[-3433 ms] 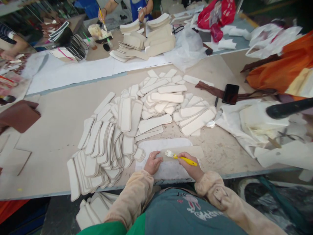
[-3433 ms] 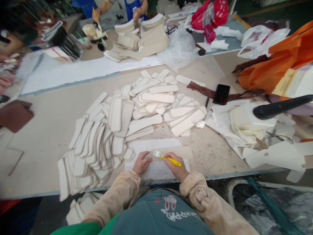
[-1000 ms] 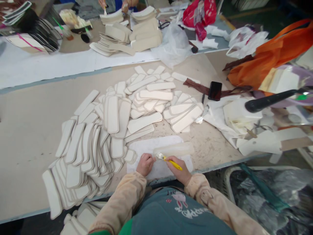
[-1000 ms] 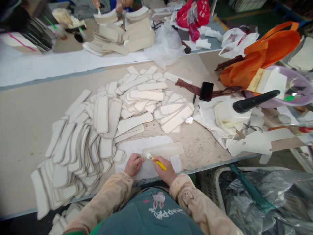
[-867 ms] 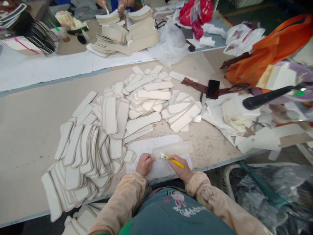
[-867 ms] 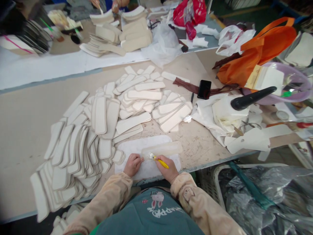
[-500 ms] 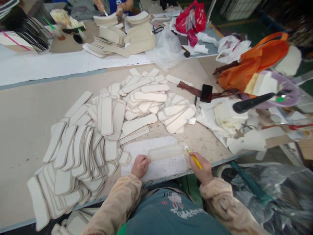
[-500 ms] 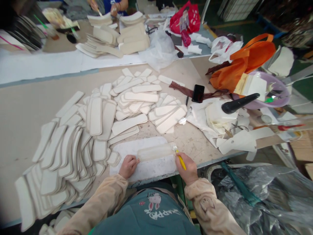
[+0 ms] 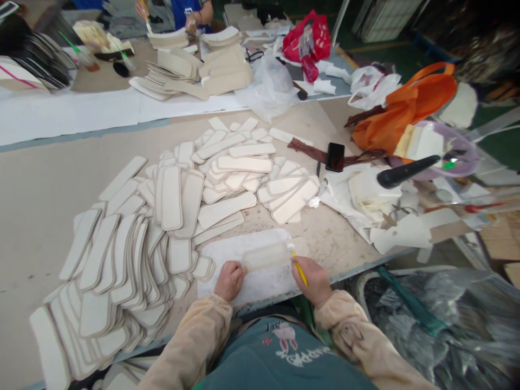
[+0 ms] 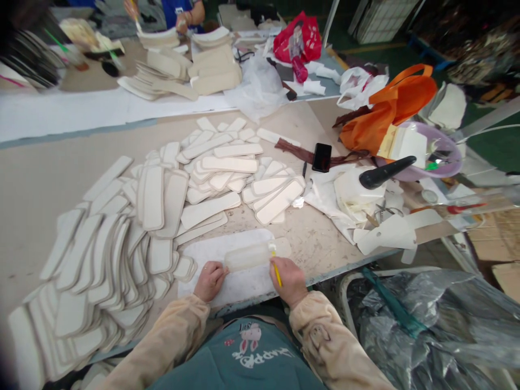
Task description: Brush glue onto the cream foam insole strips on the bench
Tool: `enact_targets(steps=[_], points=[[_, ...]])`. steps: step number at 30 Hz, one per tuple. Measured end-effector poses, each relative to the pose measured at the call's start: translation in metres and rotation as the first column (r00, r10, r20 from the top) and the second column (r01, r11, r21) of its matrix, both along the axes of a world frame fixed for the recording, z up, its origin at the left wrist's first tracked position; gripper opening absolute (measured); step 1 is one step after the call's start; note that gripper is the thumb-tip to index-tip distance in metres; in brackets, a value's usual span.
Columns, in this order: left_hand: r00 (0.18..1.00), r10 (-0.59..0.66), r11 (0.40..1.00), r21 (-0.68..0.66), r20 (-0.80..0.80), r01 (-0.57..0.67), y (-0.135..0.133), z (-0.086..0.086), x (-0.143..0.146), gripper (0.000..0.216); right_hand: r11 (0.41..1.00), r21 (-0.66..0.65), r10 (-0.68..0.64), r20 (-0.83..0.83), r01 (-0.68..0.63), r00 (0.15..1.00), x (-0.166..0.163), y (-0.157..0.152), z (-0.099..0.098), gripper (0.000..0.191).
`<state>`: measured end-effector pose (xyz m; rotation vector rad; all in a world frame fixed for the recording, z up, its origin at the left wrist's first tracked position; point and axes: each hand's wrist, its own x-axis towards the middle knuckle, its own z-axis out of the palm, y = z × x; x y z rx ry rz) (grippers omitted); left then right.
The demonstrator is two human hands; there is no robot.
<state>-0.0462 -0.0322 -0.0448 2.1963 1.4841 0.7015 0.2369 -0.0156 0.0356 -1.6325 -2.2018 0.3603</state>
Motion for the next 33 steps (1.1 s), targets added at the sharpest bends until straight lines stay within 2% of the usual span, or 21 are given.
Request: enact_targets(steps=[2, 5, 8, 10, 13, 15, 17, 19, 21, 23, 24, 26, 29, 31, 33], points=[[1.0, -0.003, 1.0, -0.002, 0.002, 0.003, 0.0, 0.0, 0.0, 0.02, 0.996, -0.011, -0.084, 0.165, 0.087, 0.983, 0.015, 0.003, -0.003, 0.018], [1.0, -0.005, 1.0, -0.005, -0.002, 0.005, 0.001, -0.001, 0.0, 0.02, 0.997, -0.068, -0.029, 0.277, 0.049, 0.961, 0.005, 0.002, -0.007, 0.017], [1.0, -0.006, 1.0, 0.0, -0.003, 0.006, 0.001, -0.001, 0.0, 0.021, 0.988, -0.113, 0.121, 0.186, -0.101, 0.975, -0.021, -0.004, -0.005, 0.017], [1.0, -0.007, 1.0, 0.002, 0.0, 0.007, 0.002, 0.0, 0.0, 0.022, 0.987, -0.101, 0.135, 0.075, -0.127, 0.988, -0.023, -0.007, -0.002, 0.019], [1.0, -0.007, 1.0, 0.002, 0.003, 0.007, 0.002, 0.001, 0.0, 0.022, 0.999, -0.041, 0.006, 0.037, -0.004, 0.999, 0.002, -0.007, -0.002, 0.021], [1.0, -0.01, 1.0, 0.003, 0.003, 0.01, 0.002, 0.002, 0.0, 0.023, 0.996, -0.033, -0.072, 0.125, 0.077, 0.99, 0.019, -0.005, -0.006, 0.021], [1.0, -0.009, 1.0, 0.002, 0.0, 0.009, 0.002, 0.002, 0.0, 0.022, 0.995, -0.059, -0.069, 0.206, 0.082, 0.976, 0.021, -0.003, -0.008, 0.02], [1.0, -0.008, 1.0, -0.003, -0.008, 0.008, 0.002, 0.002, 0.0, 0.021, 0.995, -0.102, 0.019, 0.207, 0.003, 0.978, 0.004, -0.004, -0.009, 0.019], [1.0, -0.007, 1.0, -0.008, -0.02, 0.007, 0.002, 0.0, 0.0, 0.021, 0.981, -0.146, 0.142, 0.122, -0.124, 0.982, -0.02, -0.005, -0.006, 0.019], [1.0, -0.007, 1.0, -0.008, -0.026, 0.006, 0.001, -0.001, 0.0, 0.021, 0.969, -0.155, 0.197, 0.016, -0.192, 0.98, -0.033, -0.005, -0.001, 0.02], [1.0, -0.006, 1.0, -0.009, -0.026, 0.006, 0.001, -0.001, 0.0, 0.021, 0.974, -0.137, 0.182, -0.02, -0.183, 0.983, -0.032, -0.006, 0.0, 0.021], [1.0, -0.008, 1.0, -0.008, -0.017, 0.008, 0.001, -0.001, 0.0, 0.02, 0.993, -0.081, 0.082, -0.024, -0.084, 0.996, -0.017, -0.006, 0.001, 0.022], [1.0, -0.01, 1.0, -0.009, -0.006, 0.01, 0.002, 0.0, 0.0, 0.019, 0.996, -0.064, -0.051, 0.114, 0.059, 0.992, 0.013, -0.008, -0.001, 0.019], [1.0, -0.01, 1.0, -0.009, -0.002, 0.01, 0.002, 0.001, 0.0, 0.019, 0.992, -0.108, -0.047, 0.207, 0.071, 0.977, 0.017, -0.012, -0.002, 0.017], [1.0, -0.009, 1.0, -0.012, 0.002, 0.009, 0.001, 0.001, 0.0, 0.02, 0.987, -0.161, 0.038, 0.204, -0.005, 0.978, 0.005, -0.016, -0.001, 0.016]])
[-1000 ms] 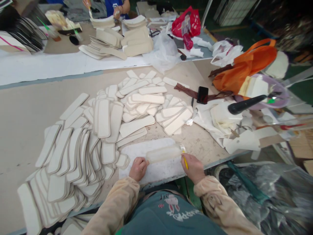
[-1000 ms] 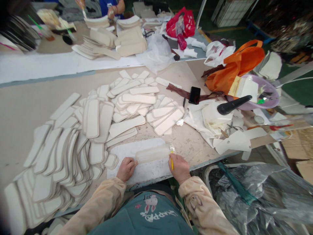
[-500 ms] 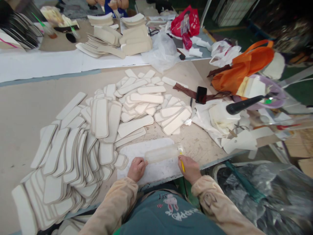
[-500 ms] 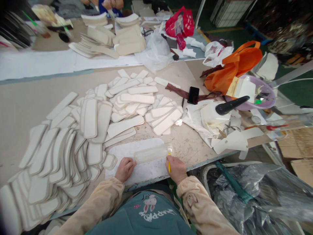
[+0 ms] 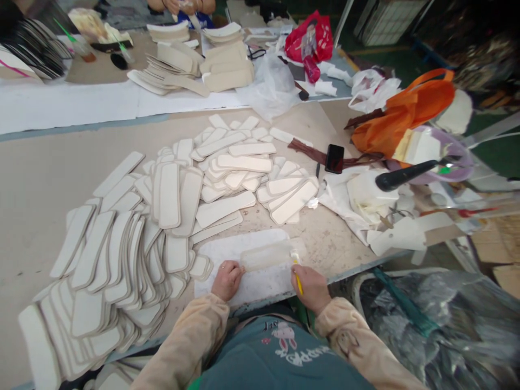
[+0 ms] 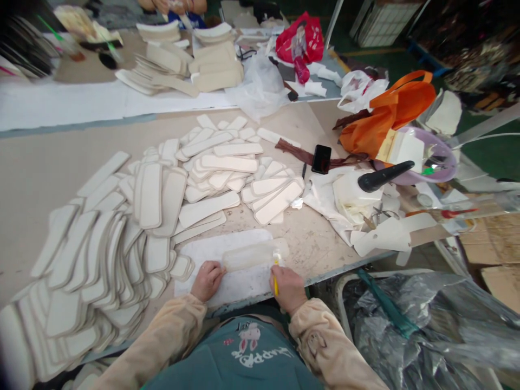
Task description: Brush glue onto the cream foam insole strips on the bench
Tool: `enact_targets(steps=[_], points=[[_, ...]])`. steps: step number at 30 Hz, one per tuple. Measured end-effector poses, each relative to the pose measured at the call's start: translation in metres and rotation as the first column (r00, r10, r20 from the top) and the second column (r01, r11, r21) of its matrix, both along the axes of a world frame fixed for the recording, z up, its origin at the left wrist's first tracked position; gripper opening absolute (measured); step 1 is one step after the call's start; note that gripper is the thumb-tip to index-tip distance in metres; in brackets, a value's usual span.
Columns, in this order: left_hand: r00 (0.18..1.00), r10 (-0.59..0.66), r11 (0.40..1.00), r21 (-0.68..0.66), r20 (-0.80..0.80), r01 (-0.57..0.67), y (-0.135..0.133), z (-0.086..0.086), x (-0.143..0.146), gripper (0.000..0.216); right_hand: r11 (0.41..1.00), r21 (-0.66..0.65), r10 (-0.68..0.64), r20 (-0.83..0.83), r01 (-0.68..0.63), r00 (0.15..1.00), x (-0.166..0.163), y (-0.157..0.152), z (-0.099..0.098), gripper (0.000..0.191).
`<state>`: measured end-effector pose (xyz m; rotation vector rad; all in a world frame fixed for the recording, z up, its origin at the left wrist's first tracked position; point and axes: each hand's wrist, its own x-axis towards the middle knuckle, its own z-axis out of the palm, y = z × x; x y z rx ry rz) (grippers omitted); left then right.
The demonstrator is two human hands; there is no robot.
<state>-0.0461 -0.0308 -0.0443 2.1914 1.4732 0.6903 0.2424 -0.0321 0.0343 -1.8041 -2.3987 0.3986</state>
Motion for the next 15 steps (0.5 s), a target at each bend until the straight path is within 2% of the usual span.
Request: enact_targets(steps=[3, 5, 8, 11, 13, 15], points=[[1.0, 0.003, 1.0, -0.005, 0.003, -0.003, -0.001, -0.002, -0.001, 0.02, 0.996, -0.012, 0.083, -0.132, -0.086, 0.988, -0.019, -0.001, 0.002, 0.019], [1.0, 0.007, 1.0, -0.006, 0.004, -0.007, -0.001, -0.003, -0.001, 0.021, 0.999, 0.04, 0.032, -0.179, -0.025, 0.983, -0.015, 0.003, 0.001, 0.021], [1.0, 0.008, 1.0, -0.009, 0.001, -0.008, -0.001, -0.002, -0.001, 0.022, 0.988, 0.103, -0.102, -0.101, 0.112, 0.99, 0.007, 0.011, -0.004, 0.022], [1.0, 0.017, 1.0, -0.011, -0.006, -0.017, -0.002, -0.001, 0.0, 0.024, 0.989, 0.077, -0.125, -0.022, 0.126, 0.992, 0.01, 0.015, -0.01, 0.023], [1.0, 0.021, 1.0, -0.017, -0.013, -0.021, -0.003, -0.001, 0.0, 0.024, 0.999, 0.01, -0.047, -0.119, 0.049, 0.992, -0.009, 0.012, -0.009, 0.022], [1.0, 0.02, 1.0, -0.024, -0.018, -0.02, -0.003, -0.001, 0.0, 0.025, 0.995, -0.089, 0.021, -0.333, -0.053, 0.943, -0.038, 0.007, -0.005, 0.021]])
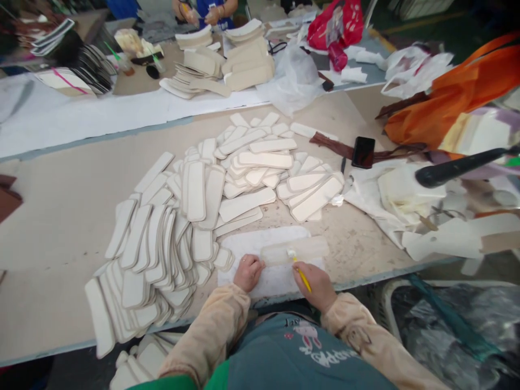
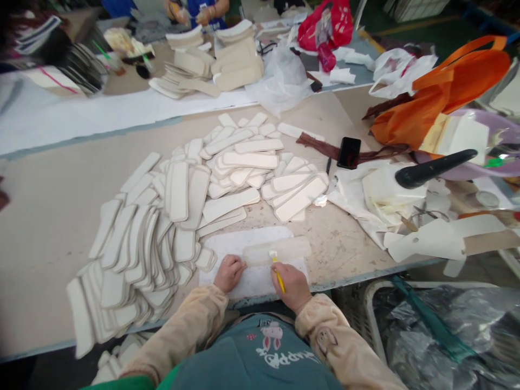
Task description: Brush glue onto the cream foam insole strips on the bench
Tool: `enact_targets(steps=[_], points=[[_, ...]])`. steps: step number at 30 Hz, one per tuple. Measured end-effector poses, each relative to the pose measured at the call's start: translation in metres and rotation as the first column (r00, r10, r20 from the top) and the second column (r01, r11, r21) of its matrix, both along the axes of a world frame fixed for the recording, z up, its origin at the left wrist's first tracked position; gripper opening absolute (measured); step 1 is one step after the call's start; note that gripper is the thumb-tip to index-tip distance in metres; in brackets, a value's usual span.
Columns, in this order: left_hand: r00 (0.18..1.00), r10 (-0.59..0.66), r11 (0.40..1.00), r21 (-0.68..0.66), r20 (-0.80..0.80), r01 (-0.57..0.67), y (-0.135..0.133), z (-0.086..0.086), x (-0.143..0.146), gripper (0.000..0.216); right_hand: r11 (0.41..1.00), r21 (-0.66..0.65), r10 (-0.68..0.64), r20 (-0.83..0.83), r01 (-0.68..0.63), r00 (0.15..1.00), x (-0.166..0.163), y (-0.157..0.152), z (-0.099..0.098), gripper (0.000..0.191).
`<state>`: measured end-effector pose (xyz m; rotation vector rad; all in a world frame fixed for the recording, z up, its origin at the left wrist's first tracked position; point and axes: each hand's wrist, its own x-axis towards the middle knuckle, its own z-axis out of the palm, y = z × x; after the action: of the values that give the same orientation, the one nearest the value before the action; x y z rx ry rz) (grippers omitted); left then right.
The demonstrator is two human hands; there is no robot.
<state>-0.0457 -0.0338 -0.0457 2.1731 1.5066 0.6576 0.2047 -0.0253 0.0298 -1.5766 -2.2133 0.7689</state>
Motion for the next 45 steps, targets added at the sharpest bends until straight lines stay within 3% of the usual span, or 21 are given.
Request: enact_targets(steps=[2, 4, 9, 11, 13, 19, 22, 26, 29, 31, 34, 36, 40, 45], points=[[1.0, 0.003, 1.0, -0.004, -0.001, -0.003, 0.0, -0.001, 0.0, 0.025, 0.991, -0.132, 0.006, -0.236, -0.038, 0.972, -0.026, -0.004, 0.004, 0.021], [1.0, 0.005, 1.0, -0.006, 0.008, -0.005, 0.0, -0.001, -0.001, 0.026, 0.961, -0.274, -0.082, -0.378, -0.027, 0.922, -0.041, -0.004, 0.004, 0.021], [1.0, 0.005, 1.0, -0.003, 0.031, -0.005, 0.0, -0.001, -0.001, 0.026, 0.833, -0.529, -0.41, -0.394, 0.162, 0.823, -0.028, 0.003, -0.004, 0.024], [0.999, 0.01, 1.0, 0.006, 0.032, -0.01, -0.001, -0.001, 0.0, 0.026, 0.805, -0.531, -0.497, -0.362, 0.264, 0.789, -0.018, 0.005, -0.003, 0.024], [0.999, 0.015, 1.0, 0.007, 0.032, -0.016, -0.002, -0.001, 0.0, 0.025, 0.803, -0.525, -0.514, -0.369, 0.282, 0.774, -0.016, 0.006, -0.001, 0.023], [1.0, 0.023, 1.0, 0.009, 0.014, -0.023, -0.001, -0.002, 0.0, 0.024, 0.831, -0.551, -0.378, -0.466, 0.072, 0.8, -0.035, 0.007, -0.003, 0.022], [0.999, 0.027, 0.999, -0.021, 0.019, -0.027, -0.002, -0.002, 0.001, 0.023, 0.827, -0.54, -0.425, -0.421, 0.155, 0.801, -0.018, 0.009, -0.007, 0.022], [1.0, -0.015, 0.997, -0.069, 0.027, 0.017, 0.004, 0.003, -0.003, 0.016, 0.791, -0.503, -0.559, -0.36, 0.349, 0.747, 0.031, 0.008, 0.0, 0.026], [0.998, -0.059, 0.996, -0.071, 0.037, 0.061, 0.025, 0.019, -0.016, 0.01, 0.769, -0.471, -0.619, -0.378, 0.433, 0.688, 0.061, 0.002, 0.015, 0.027], [1.0, 0.012, 1.0, -0.024, 0.007, -0.012, 0.052, 0.036, -0.03, 0.014, 0.759, -0.435, -0.645, -0.405, 0.484, 0.648, 0.072, -0.006, 0.025, 0.028], [0.971, 0.156, 0.985, -0.045, -0.182, -0.167, 0.105, 0.063, -0.05, 0.018, 0.736, -0.398, -0.677, -0.415, 0.548, 0.607, 0.077, -0.018, 0.034, 0.03], [0.94, 0.104, 0.976, -0.149, -0.324, -0.16, 0.14, 0.076, -0.059, 0.016, 0.725, -0.393, -0.689, -0.425, 0.566, 0.588, 0.076, -0.026, 0.037, 0.032], [0.927, -0.032, 0.971, -0.23, -0.375, -0.059, 0.184, 0.083, -0.069, 0.011, 0.704, -0.398, -0.709, -0.446, 0.588, 0.547, 0.077, -0.04, 0.035, 0.036], [0.918, -0.165, 0.96, -0.271, -0.362, 0.066, 0.195, 0.078, -0.082, 0.017, 0.706, -0.401, -0.708, -0.426, 0.584, 0.563, 0.083, -0.05, 0.032, 0.035]])
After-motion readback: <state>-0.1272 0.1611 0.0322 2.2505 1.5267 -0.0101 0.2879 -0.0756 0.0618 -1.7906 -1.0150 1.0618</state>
